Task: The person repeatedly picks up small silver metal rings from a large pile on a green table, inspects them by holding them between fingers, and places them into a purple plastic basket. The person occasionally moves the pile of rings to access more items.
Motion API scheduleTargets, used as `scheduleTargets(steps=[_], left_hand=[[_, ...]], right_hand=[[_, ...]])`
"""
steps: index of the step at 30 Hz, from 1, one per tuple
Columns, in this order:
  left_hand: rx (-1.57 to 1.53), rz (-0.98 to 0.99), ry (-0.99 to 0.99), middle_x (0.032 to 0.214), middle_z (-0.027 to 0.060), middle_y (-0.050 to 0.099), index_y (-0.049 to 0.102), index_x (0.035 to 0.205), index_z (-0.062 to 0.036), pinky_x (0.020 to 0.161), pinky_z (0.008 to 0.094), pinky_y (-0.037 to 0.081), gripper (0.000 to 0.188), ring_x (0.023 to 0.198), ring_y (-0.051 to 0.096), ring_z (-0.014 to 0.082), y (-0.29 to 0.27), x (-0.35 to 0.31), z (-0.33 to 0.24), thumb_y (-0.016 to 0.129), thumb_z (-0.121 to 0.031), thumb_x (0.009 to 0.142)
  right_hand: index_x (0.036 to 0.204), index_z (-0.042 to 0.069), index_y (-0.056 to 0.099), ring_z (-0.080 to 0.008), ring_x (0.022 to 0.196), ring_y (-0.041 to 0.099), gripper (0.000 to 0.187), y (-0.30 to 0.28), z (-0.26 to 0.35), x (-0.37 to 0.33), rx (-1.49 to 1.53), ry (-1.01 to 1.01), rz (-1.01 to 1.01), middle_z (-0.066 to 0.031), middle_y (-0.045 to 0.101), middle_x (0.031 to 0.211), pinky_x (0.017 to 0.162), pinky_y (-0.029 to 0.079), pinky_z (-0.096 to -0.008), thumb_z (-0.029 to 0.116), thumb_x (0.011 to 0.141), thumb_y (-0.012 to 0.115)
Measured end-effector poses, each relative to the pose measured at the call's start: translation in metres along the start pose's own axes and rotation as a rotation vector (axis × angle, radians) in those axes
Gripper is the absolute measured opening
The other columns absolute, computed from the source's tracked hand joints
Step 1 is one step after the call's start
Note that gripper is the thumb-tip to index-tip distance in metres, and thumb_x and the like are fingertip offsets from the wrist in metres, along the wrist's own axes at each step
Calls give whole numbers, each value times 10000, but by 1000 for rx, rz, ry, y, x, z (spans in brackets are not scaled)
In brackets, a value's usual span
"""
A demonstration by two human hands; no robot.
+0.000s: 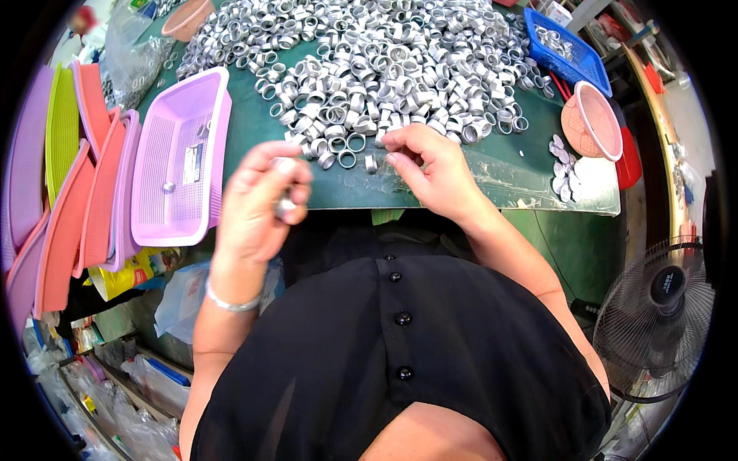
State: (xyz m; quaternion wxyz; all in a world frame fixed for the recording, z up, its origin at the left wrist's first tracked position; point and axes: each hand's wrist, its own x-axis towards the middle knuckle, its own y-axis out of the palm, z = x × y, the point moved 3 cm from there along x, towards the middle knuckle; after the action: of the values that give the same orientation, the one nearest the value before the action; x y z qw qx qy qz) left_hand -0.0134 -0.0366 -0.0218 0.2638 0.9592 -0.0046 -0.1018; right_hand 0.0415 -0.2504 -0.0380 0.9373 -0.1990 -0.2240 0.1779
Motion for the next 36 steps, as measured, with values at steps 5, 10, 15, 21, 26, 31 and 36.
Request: scheduleTargets(steps=[5, 10, 15, 21, 26, 31, 36], left_hand=[[973, -512, 398, 875, 97, 601, 594, 1055, -52, 529, 216, 442, 197, 662, 548, 118, -71, -6, -68, 535, -94, 871], [1731, -563, 500, 1000, 135, 588, 571, 1106, -33, 839, 322, 425, 275, 960, 544, 269, -94, -1, -79, 556, -108, 842], [1802, -514, 760, 983, 144, 583, 591, 1053, -48, 802, 379, 433, 267, 922, 539, 323, -53, -2, -69, 601, -108, 793], [1556, -11, 627, 763, 108, 601, 611, 985, -81, 580, 378, 459, 233, 653, 594, 274, 20, 12, 11, 641, -161, 768], [1786, 14, 319, 734, 132, 607, 585, 848, -64, 576, 413, 454, 187, 690, 596, 320, 32, 37, 42, 609, -242, 793], [1613, -28, 519, 682, 112, 599, 572, 837, -48, 549, 345, 456, 100, 621, 605, 247, 30, 34, 46, 608, -133, 796], [905, 82, 480, 773, 31, 590, 567, 921, 2, 627, 218, 456, 121, 711, 567, 80, 25, 26, 48, 576, 26, 803]], right_hand=[[1004, 50, 566, -315, 805, 568, 275, 15, 1, -1, -351, -88, 165, -124, 565, 886, 698, 466, -392, 144, 755, 635], [1067, 67, 541, -282, 804, 559, 347, 30, 8, 4, -594, -170, 259, -102, 525, 863, 679, 467, -376, 149, 747, 646], [1018, 45, 544, -300, 793, 567, 301, 27, -1, 5, -575, -75, 279, -115, 545, 858, 677, 465, -382, 102, 739, 641], [991, 14, 554, -229, 698, 593, 243, 12, -3, 2, -311, 70, 172, -126, 599, 821, 636, 467, -323, 65, 762, 617], [1083, 24, 541, -91, 703, 556, 261, 2, -6, -5, -10, 193, 122, -56, 596, 819, 630, 450, -239, 52, 826, 574], [1094, -8, 517, -134, 834, 599, 248, 3, -21, -14, 414, 306, 106, -100, 613, 933, 729, 473, -261, 6, 846, 526], [1098, -22, 486, -131, 891, 585, 240, 6, -12, -15, 653, 317, 102, -88, 586, 987, 770, 464, -249, -39, 859, 490]])
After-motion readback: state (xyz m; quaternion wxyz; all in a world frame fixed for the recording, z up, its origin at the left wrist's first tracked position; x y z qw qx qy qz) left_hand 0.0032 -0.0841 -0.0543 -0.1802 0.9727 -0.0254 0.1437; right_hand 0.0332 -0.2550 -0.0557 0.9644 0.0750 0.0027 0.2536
